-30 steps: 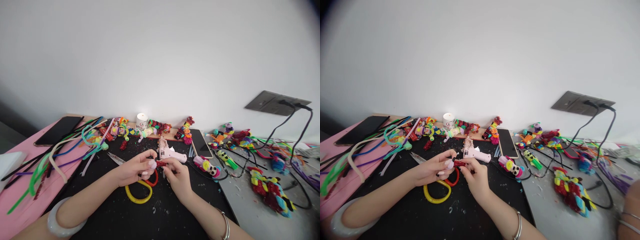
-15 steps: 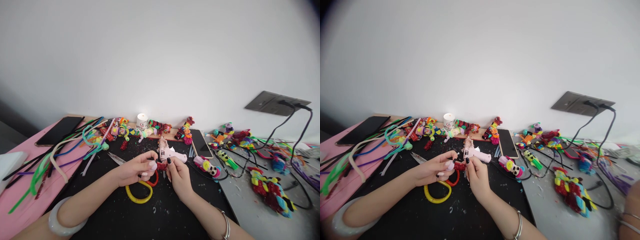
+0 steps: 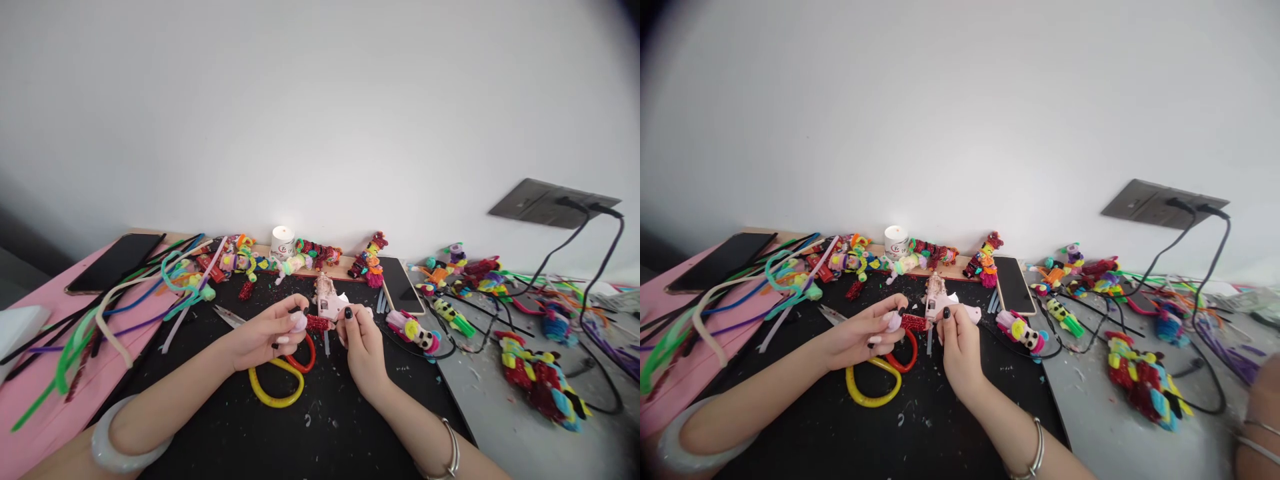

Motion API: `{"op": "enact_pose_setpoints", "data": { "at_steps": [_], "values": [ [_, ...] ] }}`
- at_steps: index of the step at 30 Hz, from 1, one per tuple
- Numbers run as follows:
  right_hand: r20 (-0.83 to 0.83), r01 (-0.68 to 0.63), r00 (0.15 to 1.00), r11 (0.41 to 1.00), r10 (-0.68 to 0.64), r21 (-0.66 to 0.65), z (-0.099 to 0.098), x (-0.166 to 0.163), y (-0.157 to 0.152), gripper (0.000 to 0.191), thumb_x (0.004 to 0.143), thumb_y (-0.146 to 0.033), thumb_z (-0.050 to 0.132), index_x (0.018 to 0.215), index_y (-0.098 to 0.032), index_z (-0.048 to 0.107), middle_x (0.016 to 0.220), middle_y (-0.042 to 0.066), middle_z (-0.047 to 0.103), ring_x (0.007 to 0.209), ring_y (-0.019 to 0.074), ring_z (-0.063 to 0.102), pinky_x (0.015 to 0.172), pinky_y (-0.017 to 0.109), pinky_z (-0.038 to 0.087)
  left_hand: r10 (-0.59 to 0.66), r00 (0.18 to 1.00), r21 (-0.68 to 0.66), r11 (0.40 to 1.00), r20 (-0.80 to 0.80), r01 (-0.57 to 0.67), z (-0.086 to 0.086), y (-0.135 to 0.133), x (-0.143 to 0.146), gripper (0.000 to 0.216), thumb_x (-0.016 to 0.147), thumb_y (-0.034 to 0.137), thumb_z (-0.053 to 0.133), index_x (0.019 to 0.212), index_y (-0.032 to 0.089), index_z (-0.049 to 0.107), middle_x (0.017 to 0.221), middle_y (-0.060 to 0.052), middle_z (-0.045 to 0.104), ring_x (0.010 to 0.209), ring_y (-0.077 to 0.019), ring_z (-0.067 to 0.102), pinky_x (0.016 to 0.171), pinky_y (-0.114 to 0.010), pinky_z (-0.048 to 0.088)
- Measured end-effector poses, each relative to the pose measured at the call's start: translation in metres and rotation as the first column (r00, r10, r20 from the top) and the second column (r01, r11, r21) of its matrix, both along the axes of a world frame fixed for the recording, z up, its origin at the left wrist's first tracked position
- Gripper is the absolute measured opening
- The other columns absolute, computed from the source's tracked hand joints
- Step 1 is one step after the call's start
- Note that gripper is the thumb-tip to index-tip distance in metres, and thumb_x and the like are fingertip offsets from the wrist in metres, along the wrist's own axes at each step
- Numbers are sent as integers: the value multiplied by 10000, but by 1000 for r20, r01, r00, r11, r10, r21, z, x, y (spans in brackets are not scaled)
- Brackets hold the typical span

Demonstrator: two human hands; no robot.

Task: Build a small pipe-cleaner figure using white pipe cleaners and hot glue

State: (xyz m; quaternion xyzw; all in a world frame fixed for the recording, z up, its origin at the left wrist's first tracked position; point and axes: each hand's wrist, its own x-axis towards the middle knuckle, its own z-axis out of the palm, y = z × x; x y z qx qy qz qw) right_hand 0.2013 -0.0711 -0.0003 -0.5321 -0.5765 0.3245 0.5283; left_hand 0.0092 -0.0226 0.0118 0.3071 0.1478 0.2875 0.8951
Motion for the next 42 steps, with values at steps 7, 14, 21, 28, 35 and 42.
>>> {"op": "enact_pose_setpoints", "data": {
  "at_steps": [7, 14, 21, 28, 35, 42],
  "values": [
    [-15, -20, 1000, 999, 20, -31, 1, 1, 2, 316, 974, -373, 373, 711, -214, 450, 550, -61, 409, 498, 113, 361, 502, 237, 307, 89, 996, -22, 996, 26, -89, 2, 3, 0, 207, 806, 185, 685, 964, 200, 552, 621, 76, 392, 476, -18, 326, 449, -154, 214],
    [157, -85, 984, 996, 84, -1, 8, -1, -4, 310, 928, -295, 438, 630, -209, 456, 528, -55, 420, 478, 110, 371, 483, 229, 300, 213, 977, -55, 975, -13, -214, 4, 2, 3, 221, 809, 200, 684, 977, 219, 543, 662, 72, 435, 487, -17, 356, 453, -154, 224],
    [342, -225, 918, 974, 201, 32, 5, -10, -13, 123, 835, -168, 539, 933, -181, 613, 601, -44, 513, 496, 112, 447, 501, 215, 366, 289, 946, 298, 924, -143, -238, 2, -12, 18, 190, 799, 254, 692, 846, 205, 515, 973, -1, 613, 923, -126, 556, 831, -260, 406],
    [376, -182, 918, 975, 122, 129, 3, -9, -9, 168, 855, -133, 504, 709, -193, 562, 626, -13, 536, 563, 132, 499, 537, 227, 399, 327, 927, 525, 830, -183, -188, 0, -18, 20, 301, 776, 215, 707, 970, 233, 477, 1266, -62, 544, 1111, -195, 512, 903, -326, 382],
    [335, -172, 938, 960, 90, 222, 9, -7, -5, 152, 854, -123, 531, 785, -211, 634, 838, 46, 622, 773, 175, 602, 686, 270, 497, 470, 834, 724, 677, -291, -129, 2, -16, 15, 418, 782, 198, 684, 1165, 258, 526, 1267, -77, 532, 1159, -231, 489, 946, -339, 399],
    [445, -200, 892, 951, 78, 235, 7, -4, -4, 156, 880, -149, 534, 842, -221, 667, 752, 39, 691, 669, 179, 586, 625, 284, 467, 496, 824, 813, 577, -273, -77, 14, -14, 8, 368, 772, 182, 673, 1130, 231, 602, 1284, -112, 522, 1201, -268, 481, 1000, -367, 399]
  ]
}}
